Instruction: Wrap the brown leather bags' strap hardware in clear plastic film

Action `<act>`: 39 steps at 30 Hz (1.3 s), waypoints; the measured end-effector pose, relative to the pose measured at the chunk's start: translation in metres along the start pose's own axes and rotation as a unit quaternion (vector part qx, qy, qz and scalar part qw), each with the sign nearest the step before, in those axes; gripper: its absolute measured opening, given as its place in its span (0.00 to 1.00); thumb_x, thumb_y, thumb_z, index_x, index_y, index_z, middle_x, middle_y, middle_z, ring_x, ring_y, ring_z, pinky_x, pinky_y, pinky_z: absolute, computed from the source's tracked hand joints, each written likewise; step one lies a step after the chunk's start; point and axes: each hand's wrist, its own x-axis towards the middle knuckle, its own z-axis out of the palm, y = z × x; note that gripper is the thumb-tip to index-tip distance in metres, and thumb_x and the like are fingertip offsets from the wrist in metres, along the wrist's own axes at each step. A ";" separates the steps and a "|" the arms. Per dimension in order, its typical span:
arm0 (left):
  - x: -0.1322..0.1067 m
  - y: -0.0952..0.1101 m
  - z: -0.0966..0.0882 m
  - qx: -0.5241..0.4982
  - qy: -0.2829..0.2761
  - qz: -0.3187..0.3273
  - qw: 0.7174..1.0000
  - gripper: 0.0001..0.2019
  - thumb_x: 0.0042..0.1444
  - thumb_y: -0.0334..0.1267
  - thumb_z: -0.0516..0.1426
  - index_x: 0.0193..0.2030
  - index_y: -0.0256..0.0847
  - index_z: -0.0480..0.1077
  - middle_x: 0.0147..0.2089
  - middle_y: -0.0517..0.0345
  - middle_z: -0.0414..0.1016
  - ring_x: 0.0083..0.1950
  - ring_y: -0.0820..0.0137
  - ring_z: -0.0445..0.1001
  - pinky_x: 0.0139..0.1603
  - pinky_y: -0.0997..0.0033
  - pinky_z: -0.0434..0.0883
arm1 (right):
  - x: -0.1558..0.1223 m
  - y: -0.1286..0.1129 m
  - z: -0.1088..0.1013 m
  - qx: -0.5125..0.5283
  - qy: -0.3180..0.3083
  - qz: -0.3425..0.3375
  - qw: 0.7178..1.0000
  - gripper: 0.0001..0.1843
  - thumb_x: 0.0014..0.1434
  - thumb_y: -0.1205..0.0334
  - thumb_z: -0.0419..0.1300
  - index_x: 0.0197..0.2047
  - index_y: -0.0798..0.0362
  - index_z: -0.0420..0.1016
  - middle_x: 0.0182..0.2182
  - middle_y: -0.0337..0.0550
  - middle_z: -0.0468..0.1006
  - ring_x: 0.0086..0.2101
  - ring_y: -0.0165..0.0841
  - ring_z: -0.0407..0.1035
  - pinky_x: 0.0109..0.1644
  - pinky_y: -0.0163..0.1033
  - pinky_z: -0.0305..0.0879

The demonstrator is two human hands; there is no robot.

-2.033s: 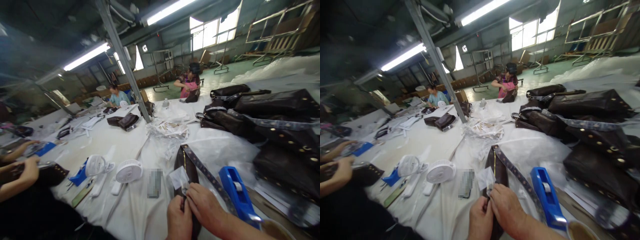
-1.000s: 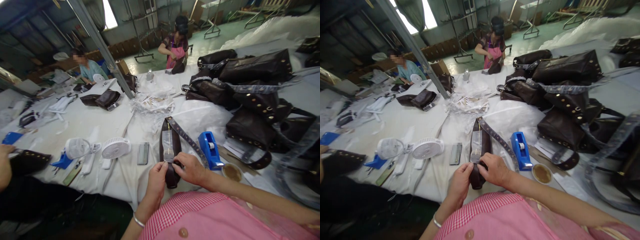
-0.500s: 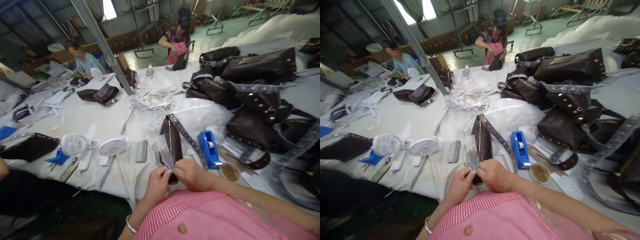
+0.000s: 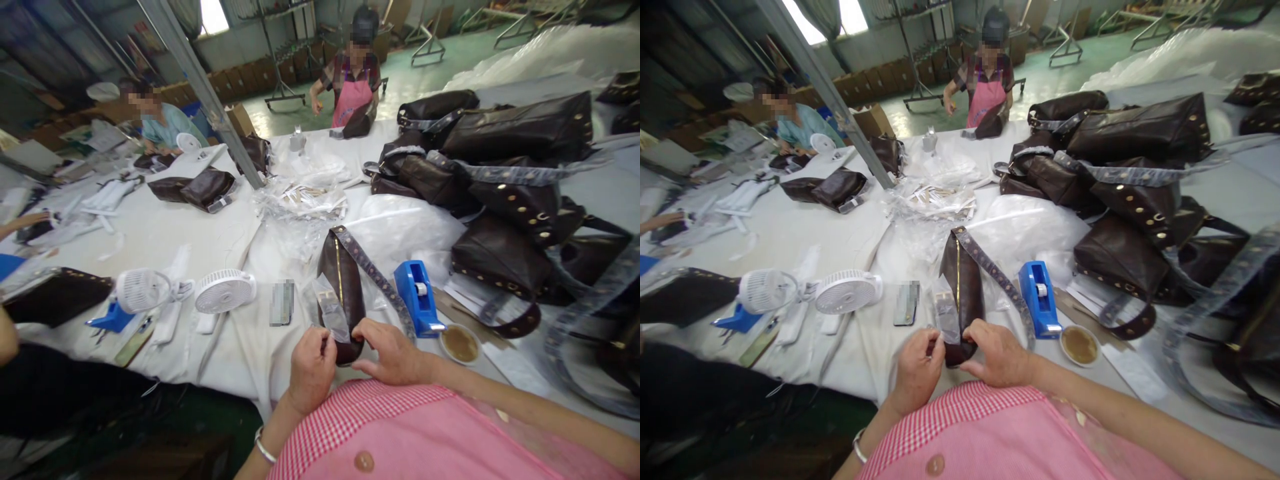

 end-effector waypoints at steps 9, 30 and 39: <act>0.021 -0.002 -0.005 0.011 0.071 -0.017 0.997 0.05 0.64 0.33 0.52 0.38 0.40 0.69 0.33 0.57 0.74 0.35 0.69 0.74 0.39 0.70 0.70 | 0.016 0.008 0.023 -0.021 0.038 -0.066 0.997 0.05 0.62 0.63 0.59 0.37 0.54 0.75 0.33 0.45 0.72 0.33 0.34 0.67 0.36 0.38 0.63; 0.000 -0.014 -0.023 0.072 -0.013 0.121 0.990 0.11 0.60 0.30 0.53 0.47 0.41 0.73 0.46 0.46 0.79 0.47 0.61 0.77 0.49 0.60 0.74 | 0.033 0.008 0.038 0.085 0.121 0.028 0.989 0.06 0.60 0.64 0.63 0.32 0.53 0.78 0.29 0.40 0.72 0.34 0.31 0.69 0.37 0.35 0.65; 0.035 -0.010 -0.004 -0.290 -0.057 -0.316 0.902 0.14 0.55 0.48 0.60 0.33 0.36 0.72 0.28 0.56 0.77 0.31 0.68 0.76 0.32 0.71 0.72 | 0.020 0.011 0.045 -0.027 0.080 -0.046 0.995 0.10 0.63 0.63 0.59 0.31 0.55 0.77 0.29 0.43 0.71 0.31 0.31 0.67 0.35 0.34 0.64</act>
